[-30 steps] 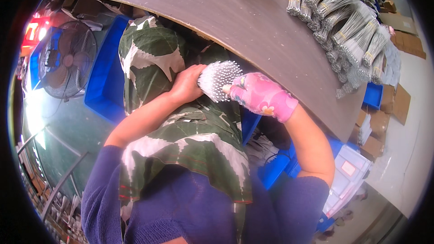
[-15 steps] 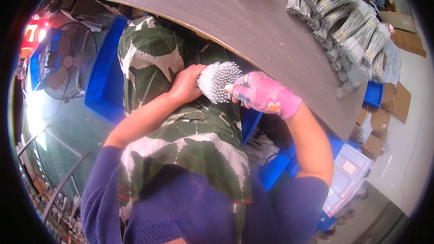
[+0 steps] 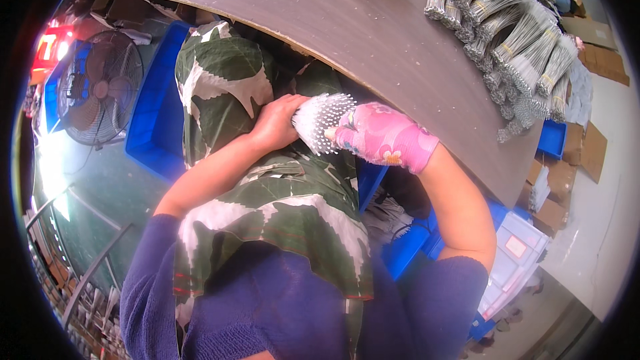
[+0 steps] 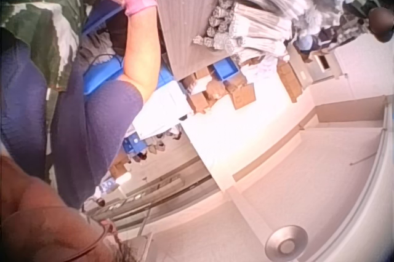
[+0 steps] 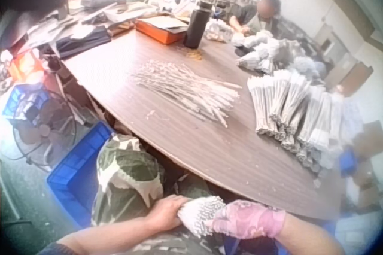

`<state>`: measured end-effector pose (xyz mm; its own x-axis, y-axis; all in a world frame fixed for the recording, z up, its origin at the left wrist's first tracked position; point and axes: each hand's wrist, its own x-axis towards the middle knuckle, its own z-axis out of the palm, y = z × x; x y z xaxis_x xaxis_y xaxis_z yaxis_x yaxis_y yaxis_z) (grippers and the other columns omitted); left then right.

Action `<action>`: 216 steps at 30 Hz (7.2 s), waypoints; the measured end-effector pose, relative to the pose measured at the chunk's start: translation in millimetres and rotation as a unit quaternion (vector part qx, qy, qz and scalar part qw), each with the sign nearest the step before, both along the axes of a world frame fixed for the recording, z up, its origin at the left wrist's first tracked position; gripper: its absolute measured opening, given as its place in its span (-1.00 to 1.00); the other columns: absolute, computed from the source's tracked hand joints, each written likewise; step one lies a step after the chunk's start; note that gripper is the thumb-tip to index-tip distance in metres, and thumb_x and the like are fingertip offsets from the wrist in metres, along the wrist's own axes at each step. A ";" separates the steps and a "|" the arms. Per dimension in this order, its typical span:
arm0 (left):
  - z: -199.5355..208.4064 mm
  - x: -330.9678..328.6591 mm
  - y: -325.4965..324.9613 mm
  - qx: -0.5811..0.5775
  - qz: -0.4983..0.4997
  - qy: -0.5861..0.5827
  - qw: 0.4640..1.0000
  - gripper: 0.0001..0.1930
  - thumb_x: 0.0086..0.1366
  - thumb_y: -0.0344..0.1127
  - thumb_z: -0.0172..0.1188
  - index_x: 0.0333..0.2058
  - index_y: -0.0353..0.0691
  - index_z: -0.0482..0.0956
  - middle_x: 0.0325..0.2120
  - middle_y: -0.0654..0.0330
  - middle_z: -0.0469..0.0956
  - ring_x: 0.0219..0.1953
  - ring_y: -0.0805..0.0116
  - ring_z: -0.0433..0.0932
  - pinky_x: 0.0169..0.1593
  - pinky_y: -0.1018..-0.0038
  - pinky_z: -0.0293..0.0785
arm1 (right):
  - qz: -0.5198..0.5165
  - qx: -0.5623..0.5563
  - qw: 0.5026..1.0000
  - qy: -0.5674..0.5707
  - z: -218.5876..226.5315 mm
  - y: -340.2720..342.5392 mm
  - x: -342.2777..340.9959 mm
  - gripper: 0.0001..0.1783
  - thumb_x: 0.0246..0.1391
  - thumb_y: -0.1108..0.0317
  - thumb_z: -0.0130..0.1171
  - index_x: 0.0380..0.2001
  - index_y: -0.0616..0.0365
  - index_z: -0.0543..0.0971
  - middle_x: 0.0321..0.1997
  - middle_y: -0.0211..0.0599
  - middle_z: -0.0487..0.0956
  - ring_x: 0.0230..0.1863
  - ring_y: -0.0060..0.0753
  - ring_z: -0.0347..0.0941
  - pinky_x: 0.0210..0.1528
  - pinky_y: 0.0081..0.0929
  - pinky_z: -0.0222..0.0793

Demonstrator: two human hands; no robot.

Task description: Assembling white bristled brushes or decorative items by twisting wires and trimming ends at a factory workbench.

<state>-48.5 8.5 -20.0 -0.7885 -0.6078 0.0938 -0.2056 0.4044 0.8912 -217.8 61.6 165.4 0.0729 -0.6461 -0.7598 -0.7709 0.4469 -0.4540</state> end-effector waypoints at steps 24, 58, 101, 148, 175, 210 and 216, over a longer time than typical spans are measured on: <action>4.7 -1.6 -1.0 0.020 -0.012 -0.006 1.000 -0.58 -0.10 -0.38 0.29 -0.17 -0.12 0.52 -0.32 0.20 0.55 -0.18 0.14 0.49 -0.11 0.29 0.44 | 0.068 -0.089 0.991 0.069 -14.0 6.6 -3.2 -0.63 0.10 0.05 0.12 -0.42 0.19 0.59 -0.64 -0.32 0.43 -0.53 -0.52 0.33 -0.38 -0.44 0.29; 1.2 -2.0 0.4 -0.007 0.030 0.025 0.999 -0.57 -0.11 -0.42 0.29 -0.15 -0.15 0.51 -0.29 0.19 0.54 -0.18 0.14 0.49 -0.12 0.32 0.44 | 0.034 -0.001 0.997 0.072 5.5 -0.5 5.5 -0.58 0.12 0.03 0.03 -0.41 0.22 0.59 -0.43 0.08 0.53 -0.31 0.05 0.47 -0.21 -0.15 0.32; -22.4 -11.0 0.9 0.072 0.152 0.099 0.981 -0.76 -0.03 -0.32 0.31 -0.39 -0.20 0.46 -0.43 0.06 0.51 -0.31 -0.01 0.54 -0.28 0.32 0.47 | -0.039 -0.129 0.991 0.015 13.2 12.3 14.1 -0.61 0.13 0.07 0.04 -0.53 0.19 0.55 -0.56 0.01 0.47 -0.43 0.05 0.41 -0.33 -0.17 0.27; 49.4 -10.9 -3.2 0.158 -0.021 -0.058 0.986 -0.14 0.10 0.26 0.16 0.06 -0.47 0.21 -0.16 -0.22 0.46 -0.07 -0.08 0.48 -0.01 0.22 0.40 | -0.219 -0.461 0.858 -0.058 -39.1 36.5 -6.9 -0.71 -0.18 0.65 0.27 -0.31 0.22 0.54 -0.21 -0.28 0.44 -0.25 -0.47 0.48 -0.24 -0.57 0.44; 106.7 20.2 24.2 0.051 -0.004 0.141 0.989 -0.88 0.15 -0.33 0.22 -0.39 -0.23 0.52 -0.44 0.19 0.54 -0.37 0.17 0.48 -0.30 0.36 0.43 | -0.339 -0.224 0.889 -0.211 6.2 62.6 18.2 -0.81 -0.02 0.53 0.23 -0.28 0.30 0.52 -0.31 -0.37 0.51 -0.30 -0.62 0.42 -0.21 -0.62 0.38; 105.8 9.4 26.6 0.256 -0.178 0.065 0.948 -0.83 0.22 -0.27 0.15 -0.34 -0.27 0.56 -0.54 0.09 0.53 -0.49 0.23 0.52 -0.39 0.37 0.40 | 0.001 -0.120 0.988 0.099 47.4 61.6 9.7 -0.68 0.08 0.05 0.12 -0.51 0.08 0.57 -0.56 -0.15 0.50 -0.47 -0.08 0.45 -0.39 -0.25 0.32; 107.3 9.4 26.2 0.285 -0.157 0.069 0.943 -0.84 0.23 -0.30 0.14 -0.32 -0.28 0.56 -0.52 0.09 0.53 -0.47 0.27 0.52 -0.36 0.40 0.41 | -0.099 -0.106 0.988 0.045 31.6 70.2 -6.0 -0.70 0.10 0.09 0.12 -0.45 0.10 0.59 -0.60 -0.13 0.46 -0.53 -0.18 0.37 -0.40 -0.33 0.29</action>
<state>-39.1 34.6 87.3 -0.9419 -0.3300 -0.0626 -0.0212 -0.1275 0.9916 -223.9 131.8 197.1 -0.1320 -0.7866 -0.6032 -0.7195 0.4946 -0.4875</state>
